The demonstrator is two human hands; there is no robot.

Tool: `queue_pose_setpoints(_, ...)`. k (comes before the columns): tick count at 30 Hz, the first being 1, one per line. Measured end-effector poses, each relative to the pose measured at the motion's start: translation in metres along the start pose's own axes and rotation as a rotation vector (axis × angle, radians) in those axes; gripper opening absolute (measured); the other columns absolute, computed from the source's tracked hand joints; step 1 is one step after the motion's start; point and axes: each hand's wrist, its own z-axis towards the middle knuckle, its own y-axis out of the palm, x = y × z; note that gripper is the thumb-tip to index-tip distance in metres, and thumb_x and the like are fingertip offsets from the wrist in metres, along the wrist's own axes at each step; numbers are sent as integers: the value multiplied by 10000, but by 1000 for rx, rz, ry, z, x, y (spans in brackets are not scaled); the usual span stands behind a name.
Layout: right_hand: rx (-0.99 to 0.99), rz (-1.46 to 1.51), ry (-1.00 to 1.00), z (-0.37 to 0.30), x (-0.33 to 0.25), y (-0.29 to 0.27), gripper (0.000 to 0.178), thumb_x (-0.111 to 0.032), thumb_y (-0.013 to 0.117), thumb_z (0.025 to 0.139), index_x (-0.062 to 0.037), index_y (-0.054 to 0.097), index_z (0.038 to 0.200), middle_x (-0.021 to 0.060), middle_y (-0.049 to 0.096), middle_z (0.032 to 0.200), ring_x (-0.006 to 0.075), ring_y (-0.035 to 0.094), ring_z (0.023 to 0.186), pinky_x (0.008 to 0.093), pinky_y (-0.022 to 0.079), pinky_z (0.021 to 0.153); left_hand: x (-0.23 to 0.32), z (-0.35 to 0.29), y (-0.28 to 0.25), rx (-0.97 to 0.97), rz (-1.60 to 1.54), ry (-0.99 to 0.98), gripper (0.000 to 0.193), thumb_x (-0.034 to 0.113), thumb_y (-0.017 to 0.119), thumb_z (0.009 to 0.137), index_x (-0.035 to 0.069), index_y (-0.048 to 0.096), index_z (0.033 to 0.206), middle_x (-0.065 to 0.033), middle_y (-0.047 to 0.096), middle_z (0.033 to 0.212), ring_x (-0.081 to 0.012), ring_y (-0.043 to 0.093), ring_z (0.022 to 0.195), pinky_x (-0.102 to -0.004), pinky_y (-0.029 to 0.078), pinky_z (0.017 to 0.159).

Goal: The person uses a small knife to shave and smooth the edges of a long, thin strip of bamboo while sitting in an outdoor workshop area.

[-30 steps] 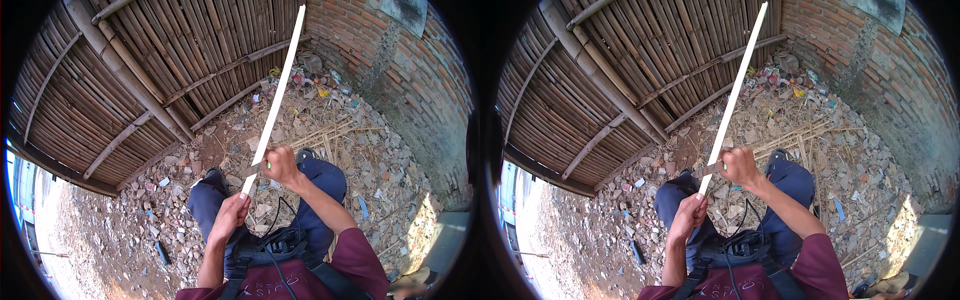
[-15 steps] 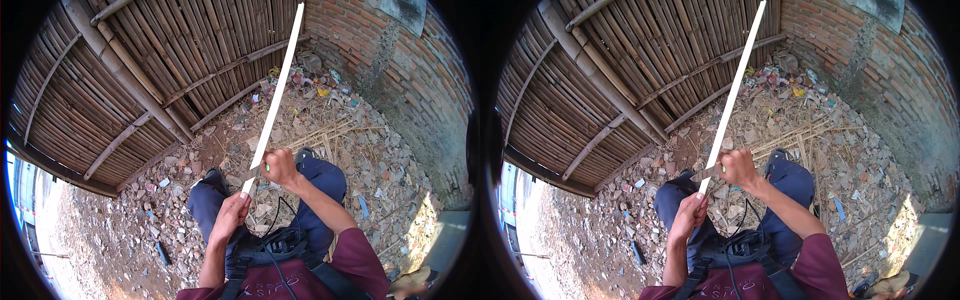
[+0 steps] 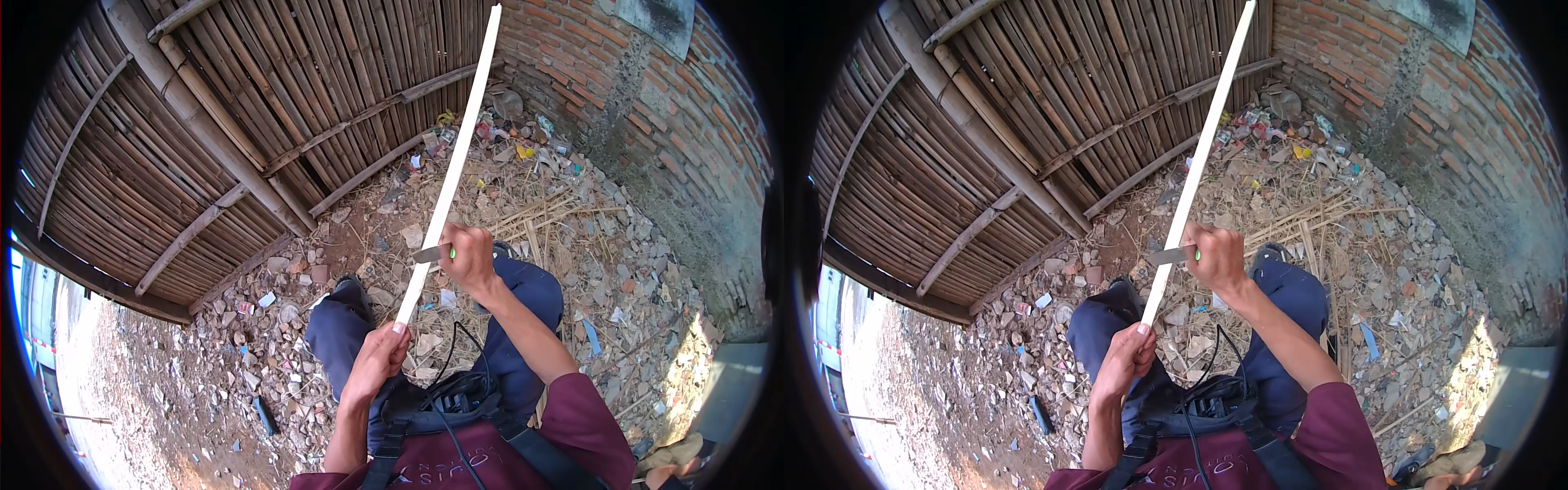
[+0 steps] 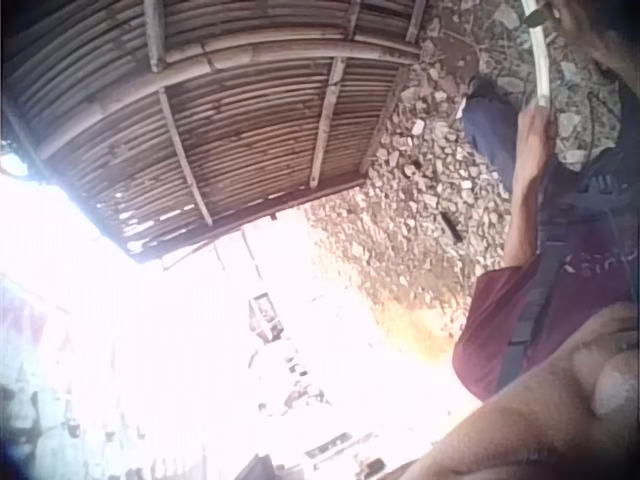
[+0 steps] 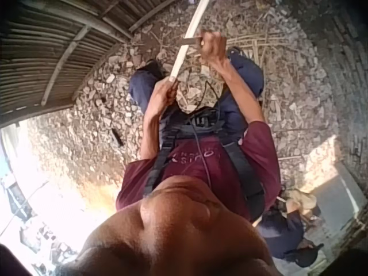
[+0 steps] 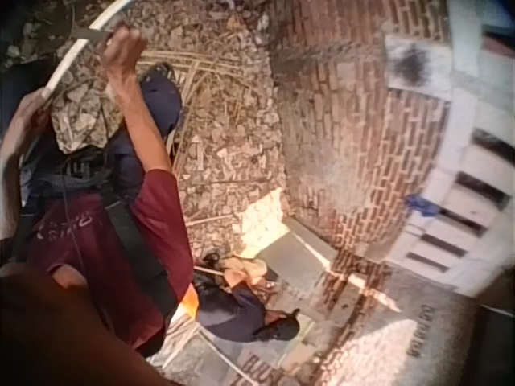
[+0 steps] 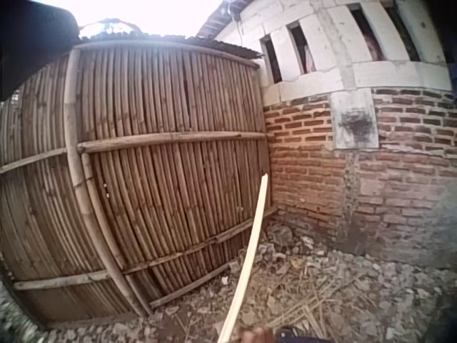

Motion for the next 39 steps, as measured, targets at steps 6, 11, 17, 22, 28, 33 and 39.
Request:
queue_pose_setpoints(6, -64, -1, -55, -5, -1, 5, 63, -108, 623, 878, -64, 632, 834, 147, 667, 643, 347, 689, 549, 456, 516, 501, 1, -1, 1, 58, 46, 13, 390, 411, 505, 1147, 141, 476, 868, 91, 323, 670, -32, 255, 542, -243, 198, 474)
queue_pose_setpoints(11, -85, -3, -88, -9, -7, 5, 87, -137, 643, 853, -54, 654, 828, 157, 654, 637, 350, 683, 533, 448, 527, 493, 1, 0, 5, 87, 173, 106, 410, 422, 482, 1159, 133, 477, 868, 90, 326, 667, -32, 260, 544, -245, 207, 477)
queue_pose_setpoints(17, -109, -10, -56, -10, -3, 3, 85, -132, 650, 827, -49, 665, 816, 150, 660, 660, 347, 687, 533, 450, 545, 497, -8, 2, 1, 86, 265, 160, 411, 420, 478, 1163, 129, 481, 873, 87, 340, 671, -33, 269, 546, -245, 216, 479)
queue_pose_setpoints(22, -90, 2, -50, -9, -6, 1, 70, -120, 646, 827, -55, 665, 812, 142, 669, 675, 342, 692, 538, 449, 549, 502, -6, -2, 2, 79, 276, 150, 415, 415, 477, 1164, 126, 482, 866, 81, 352, 675, -35, 281, 550, -244, 228, 480)
queue_pose_setpoints(28, -82, 10, -36, -8, -5, 2, 86, -127, 639, 852, -63, 640, 794, 142, 668, 672, 340, 681, 523, 448, 541, 494, -8, -4, 0, 77, 286, 148, 416, 406, 472, 1166, 122, 477, 863, 74, 360, 676, -41, 291, 551, -245, 243, 479)
queue_pose_setpoints(33, -67, -15, -31, -6, -5, 0, 141, -148, 615, 911, -72, 622, 792, 130, 658, 659, 342, 669, 515, 448, 515, 481, 0, -8, 3, 92, 274, 77, 444, 368, 439, 1180, 67, 522, 864, 67, 394, 665, -44, 328, 591, -269, 280, 528)
queue_pose_setpoints(39, -17, -32, -34, -2, -1, -2, 130, -165, 616, 920, -77, 627, 825, 132, 665, 680, 353, 666, 536, 454, 512, 500, -3, -6, 3, 64, 294, 140, 420, 395, 453, 1174, 123, 461, 853, 72, 360, 668, -42, 294, 545, -246, 250, 474)
